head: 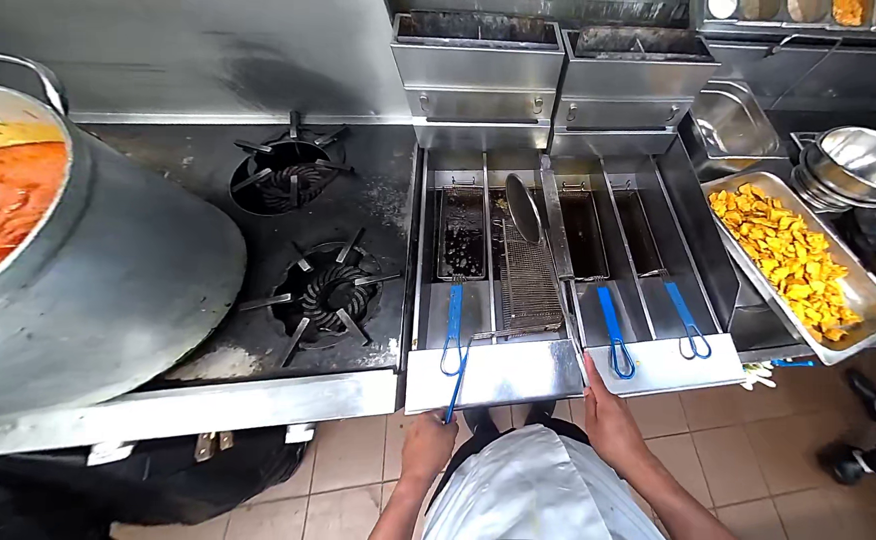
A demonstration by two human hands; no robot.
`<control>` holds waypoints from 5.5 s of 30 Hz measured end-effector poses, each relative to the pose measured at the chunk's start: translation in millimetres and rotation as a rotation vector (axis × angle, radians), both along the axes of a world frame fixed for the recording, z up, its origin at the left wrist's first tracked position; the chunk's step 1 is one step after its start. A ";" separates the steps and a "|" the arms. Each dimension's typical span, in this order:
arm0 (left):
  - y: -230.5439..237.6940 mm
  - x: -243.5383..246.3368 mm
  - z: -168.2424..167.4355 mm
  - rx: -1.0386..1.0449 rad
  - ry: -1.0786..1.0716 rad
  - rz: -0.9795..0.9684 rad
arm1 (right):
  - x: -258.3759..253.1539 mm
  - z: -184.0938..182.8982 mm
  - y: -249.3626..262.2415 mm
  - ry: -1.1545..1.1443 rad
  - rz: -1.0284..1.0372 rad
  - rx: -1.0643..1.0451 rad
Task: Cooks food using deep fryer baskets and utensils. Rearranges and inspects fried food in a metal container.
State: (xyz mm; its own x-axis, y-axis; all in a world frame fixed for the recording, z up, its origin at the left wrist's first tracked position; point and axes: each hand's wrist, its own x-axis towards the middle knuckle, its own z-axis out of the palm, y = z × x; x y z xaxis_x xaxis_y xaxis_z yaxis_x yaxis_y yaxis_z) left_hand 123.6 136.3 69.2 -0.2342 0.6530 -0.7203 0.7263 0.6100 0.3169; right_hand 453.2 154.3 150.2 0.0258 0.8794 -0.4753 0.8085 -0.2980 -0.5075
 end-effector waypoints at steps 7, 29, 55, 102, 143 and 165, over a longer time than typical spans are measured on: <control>2.5 -0.1 -2.0 -0.040 -0.112 0.006 | 16.0 20.7 17.2 0.131 -0.083 0.283; -19.9 -44.5 61.0 0.411 -0.327 0.110 | 39.5 41.4 17.9 0.494 -0.261 0.409; 52.8 4.2 99.8 0.478 0.464 0.013 | 25.9 33.6 27.0 0.490 -0.077 0.401; 84.2 93.3 31.8 0.030 -0.002 -0.326 | 18.5 36.3 60.3 0.175 -0.033 0.354; 68.9 18.1 34.2 0.149 0.458 -0.171 | 39.4 32.5 21.7 0.270 -0.051 0.457; 119.7 30.0 180.4 0.047 -1.803 0.597 | 51.1 14.5 -6.1 0.513 -0.263 0.553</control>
